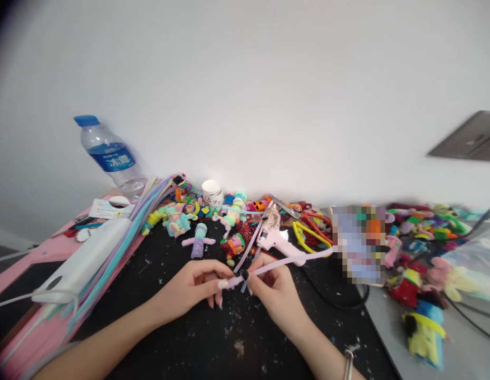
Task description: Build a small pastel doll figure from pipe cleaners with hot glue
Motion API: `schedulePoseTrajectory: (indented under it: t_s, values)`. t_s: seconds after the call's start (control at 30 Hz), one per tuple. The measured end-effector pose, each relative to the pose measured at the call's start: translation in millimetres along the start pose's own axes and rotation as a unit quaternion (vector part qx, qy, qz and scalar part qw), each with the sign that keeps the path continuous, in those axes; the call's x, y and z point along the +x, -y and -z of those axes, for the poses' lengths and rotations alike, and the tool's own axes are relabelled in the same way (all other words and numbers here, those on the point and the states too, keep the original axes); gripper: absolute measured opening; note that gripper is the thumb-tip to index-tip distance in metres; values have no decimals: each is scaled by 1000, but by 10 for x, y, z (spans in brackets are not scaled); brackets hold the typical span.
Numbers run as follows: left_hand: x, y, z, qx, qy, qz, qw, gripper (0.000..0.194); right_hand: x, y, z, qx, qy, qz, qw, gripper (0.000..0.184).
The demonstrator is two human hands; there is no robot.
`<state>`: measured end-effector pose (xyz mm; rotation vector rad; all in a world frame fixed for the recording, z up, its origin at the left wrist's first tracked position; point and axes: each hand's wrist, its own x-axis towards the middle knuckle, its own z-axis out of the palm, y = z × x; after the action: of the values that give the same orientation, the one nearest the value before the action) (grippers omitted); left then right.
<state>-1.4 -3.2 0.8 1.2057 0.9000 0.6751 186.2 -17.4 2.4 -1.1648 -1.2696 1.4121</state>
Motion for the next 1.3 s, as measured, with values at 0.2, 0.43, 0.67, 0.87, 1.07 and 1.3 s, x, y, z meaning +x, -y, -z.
schedulePoseTrajectory:
  t_s: [0.2,0.43,0.67,0.87,1.07,1.3]
  values:
    - [1,3,-26,-2,22,23,999,16,5,6,-10,-6,10,7,1000,28]
    - [-13,-3,-29,-59,27,44,997,14,7,-32,-11,-6,16,23,1000,26]
    - [-32,-8,-47,-83,24,29,996,12,0,-21,-29,-61,20,51,997,28]
    - [-30,-50,-60,-88,1,40,995,15,-31,-11,-9,-89,34,65,993,24]
    - [-29,-36,-45,-97,-2,38,995,16,-54,4,-9,-145,-8,102,984,19]
    - [-30,-15,-36,-72,-18,8,997,17,-89,-48,-36,-250,25,134,959,17]
